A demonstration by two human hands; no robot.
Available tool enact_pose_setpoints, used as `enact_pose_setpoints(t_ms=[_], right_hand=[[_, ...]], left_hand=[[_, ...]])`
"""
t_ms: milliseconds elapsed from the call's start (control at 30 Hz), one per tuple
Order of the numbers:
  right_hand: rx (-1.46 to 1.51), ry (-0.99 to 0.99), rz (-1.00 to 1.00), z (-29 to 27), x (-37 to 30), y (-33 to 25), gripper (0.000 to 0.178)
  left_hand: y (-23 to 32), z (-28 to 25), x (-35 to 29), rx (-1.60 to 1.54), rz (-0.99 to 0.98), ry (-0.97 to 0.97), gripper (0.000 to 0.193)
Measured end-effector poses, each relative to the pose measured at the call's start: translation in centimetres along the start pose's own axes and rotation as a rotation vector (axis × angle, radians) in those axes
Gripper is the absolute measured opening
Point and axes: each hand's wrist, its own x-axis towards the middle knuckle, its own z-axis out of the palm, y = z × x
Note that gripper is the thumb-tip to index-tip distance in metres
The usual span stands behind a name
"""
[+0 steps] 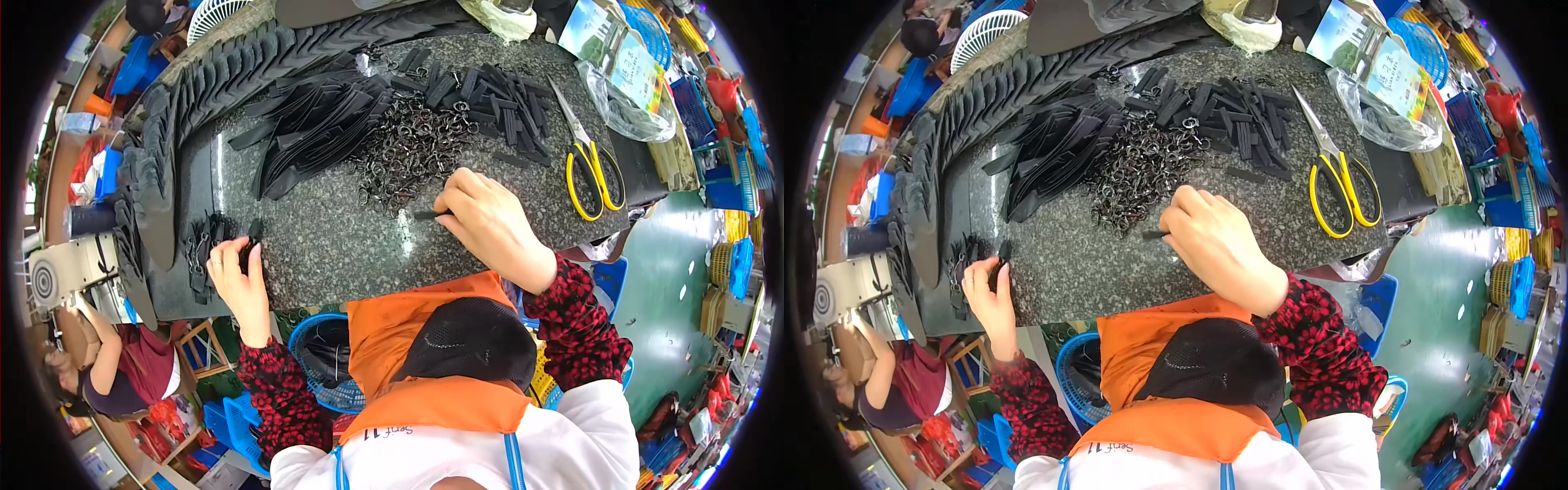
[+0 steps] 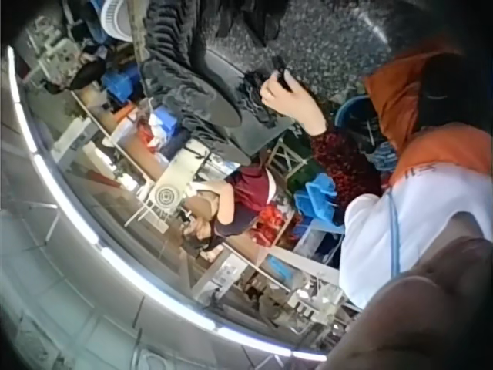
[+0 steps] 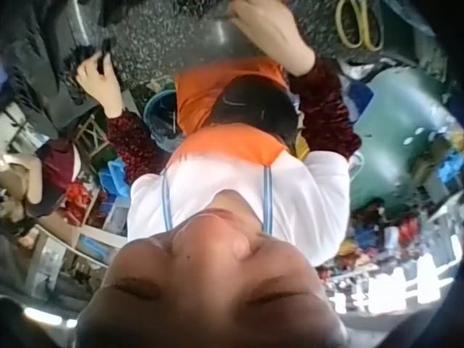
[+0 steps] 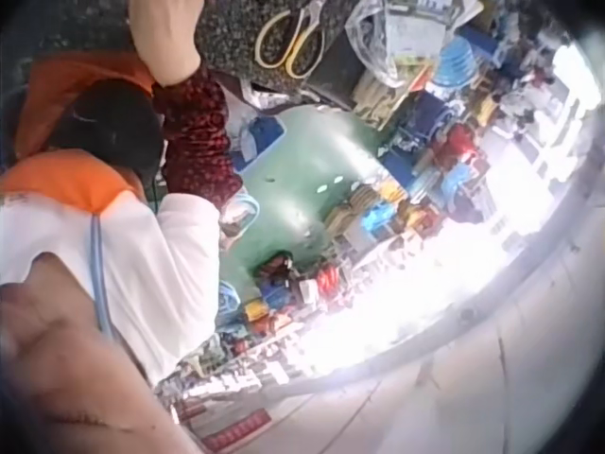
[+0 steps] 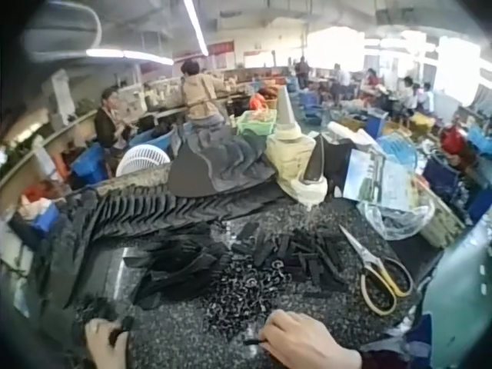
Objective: The person assembles shoe components by threading metal rings onto small straps by hand and trimming strap pieces with scissors.
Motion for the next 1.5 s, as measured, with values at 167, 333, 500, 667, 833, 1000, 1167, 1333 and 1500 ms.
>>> enact_pose_setpoints(t_ms=[167,333,500,667,833,1000,1167,1333,1500], right_hand=[[0.066,0.01,-0.024,0.4,-0.5,-0.2,0.012],[0.369,0.18,0.286,1.3,-0.7,-0.8,0.009],[0.623,0.284,0.432,1.0,-0.8,-1.0,0.01],[0.65,0.321,0.456,0.9,-0.3,-1.5,0.013],[0.541,0.259,0.089,2.1,-0.4,-1.9,0.027],[0.639,0.276,0.139,2.0,0.1,-3.6,0.019],[0.715,0.278,0.16,1.2,0.1,-3.4,0.017],[0.701,0.256,0.18,0.0,0.4,-3.1,0.016],[0.513,0.364,0.104,-0.3,0.6,-3.4,0.019]], left_hand=[[1.6,-0.2,1.3,0.342,0.053,0.175,0.019],[14.3,4.5,2.5,-0.275,0.455,-0.25,0.024],[16.5,4.8,3.9,-0.367,0.279,-0.311,0.013],[14.5,4.2,3.6,-0.783,-0.06,-0.392,0.008],[14.8,3.4,3.4,-1.388,-0.481,-0.561,0.012],[16.8,3.2,2.1,-1.573,-0.472,-0.499,0.011],[16.8,2.8,2.0,-1.617,-0.518,-0.582,0.017],[17.4,2.4,1.9,-1.588,-0.392,-0.54,0.022],[18.0,1.8,1.3,-1.571,-0.385,-0.54,0.025]])
